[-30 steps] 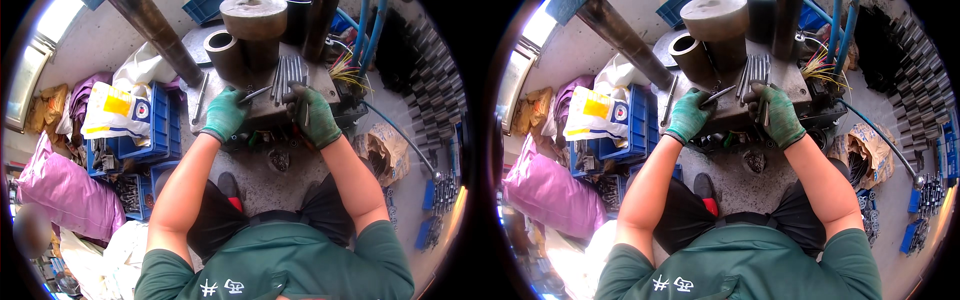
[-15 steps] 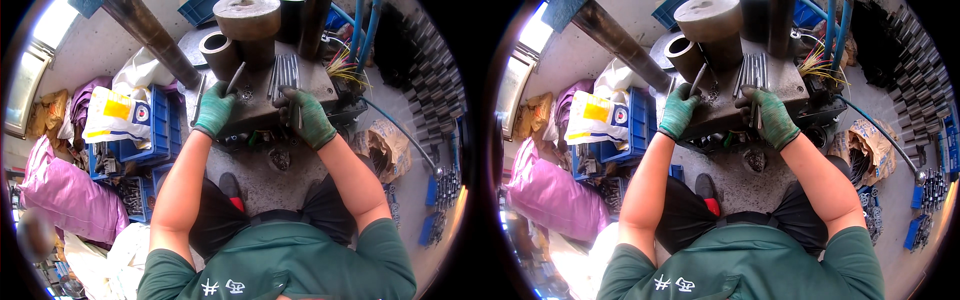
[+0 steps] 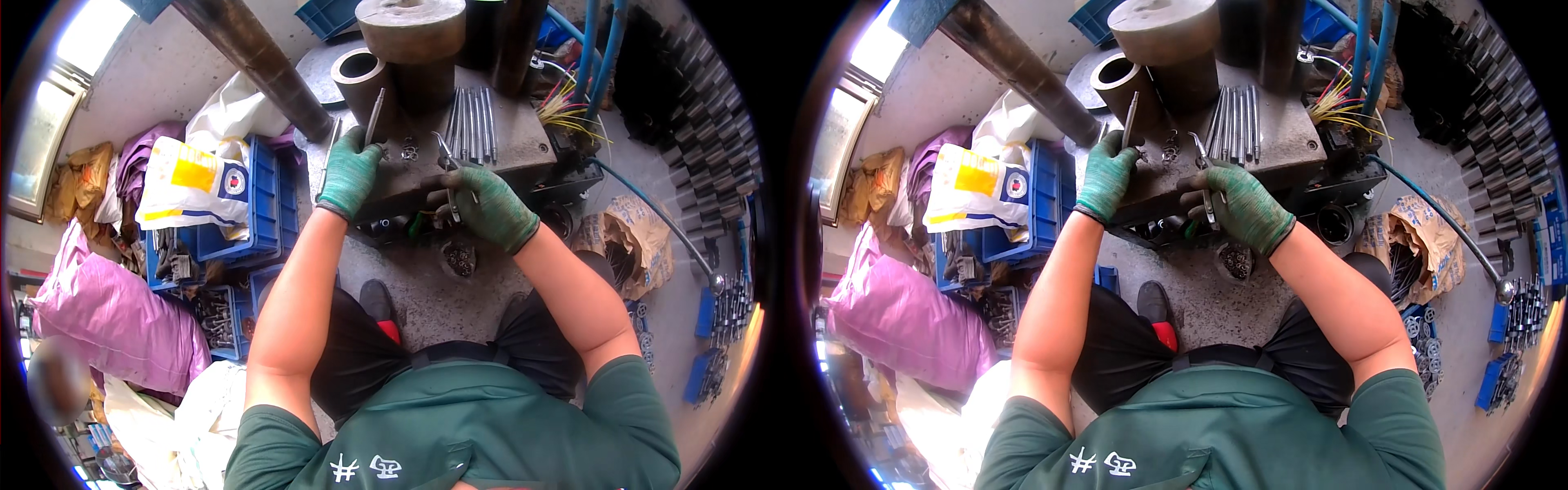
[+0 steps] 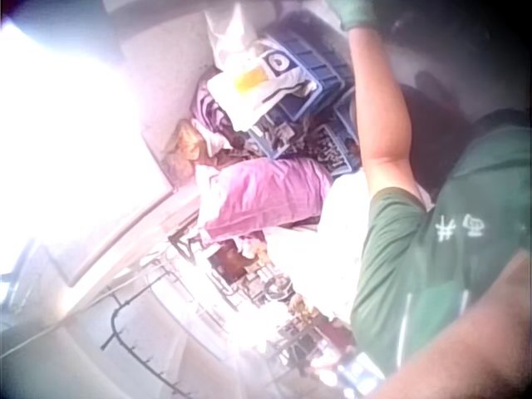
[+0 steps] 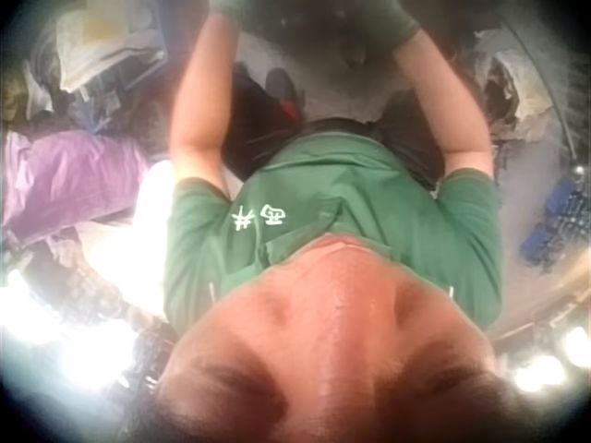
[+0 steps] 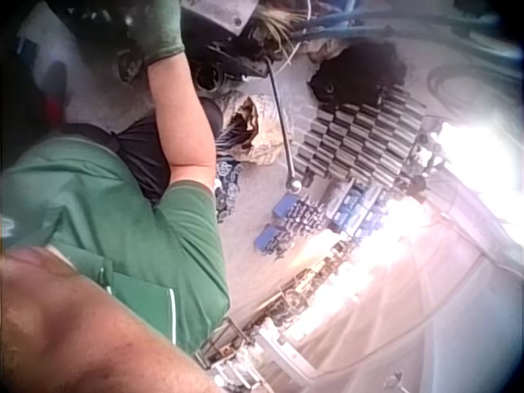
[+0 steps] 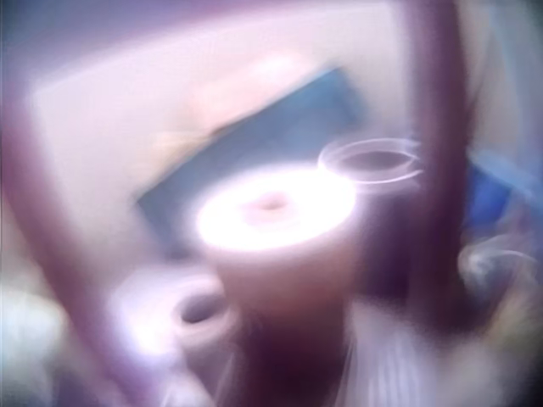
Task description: The person installs retaining rings onto metal rods using pliers and places the assembled rods onto the workbench.
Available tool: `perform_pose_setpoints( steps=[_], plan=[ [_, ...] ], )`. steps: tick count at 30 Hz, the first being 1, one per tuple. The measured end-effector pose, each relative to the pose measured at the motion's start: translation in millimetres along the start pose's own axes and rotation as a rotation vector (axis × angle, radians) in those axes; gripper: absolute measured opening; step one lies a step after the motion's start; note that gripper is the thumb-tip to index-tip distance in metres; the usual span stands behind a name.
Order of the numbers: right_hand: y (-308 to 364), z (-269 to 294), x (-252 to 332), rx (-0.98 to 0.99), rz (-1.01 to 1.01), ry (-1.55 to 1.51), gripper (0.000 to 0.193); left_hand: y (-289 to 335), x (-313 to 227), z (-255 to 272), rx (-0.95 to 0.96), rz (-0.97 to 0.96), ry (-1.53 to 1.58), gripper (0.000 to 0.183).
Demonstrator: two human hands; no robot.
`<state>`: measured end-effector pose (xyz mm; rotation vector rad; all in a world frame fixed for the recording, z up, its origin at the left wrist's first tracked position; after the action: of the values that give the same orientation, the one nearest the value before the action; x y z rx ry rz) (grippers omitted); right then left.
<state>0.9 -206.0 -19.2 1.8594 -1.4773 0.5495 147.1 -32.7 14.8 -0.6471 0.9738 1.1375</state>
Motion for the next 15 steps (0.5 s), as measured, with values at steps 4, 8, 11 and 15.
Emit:
perform_pose_setpoints(
  steps=[4,8,11,15],
  plan=[
    [9.2,-5.9,13.1,-0.024,0.040,0.072,0.034,7.8,-13.4,0.8,-0.074,-0.074,-0.152,0.032],
    [23.9,-26.9,31.2,-0.037,0.064,0.431,0.059,6.1,-7.2,-0.5,-0.022,-0.092,-0.117,0.031],
    [21.4,-29.2,36.2,0.024,0.261,0.655,0.074,7.5,-7.1,-4.8,0.012,-0.064,-0.039,0.029],
    [32.3,-46.6,64.6,-0.150,0.624,1.629,0.073,11.9,-6.6,-2.4,0.035,0.061,0.007,0.026]
  ],
)
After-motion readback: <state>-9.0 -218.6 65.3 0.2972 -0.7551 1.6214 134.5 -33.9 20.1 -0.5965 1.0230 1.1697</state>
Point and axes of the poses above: each hand's wrist, its own y-axis away from the middle knuckle, its own z-axis out of the back of the hand, x = y × z, the point moved 8 cm from there along -y, towards the middle knuckle, and after that the axes turned 3 degrees about z, right-handed, at the moved point
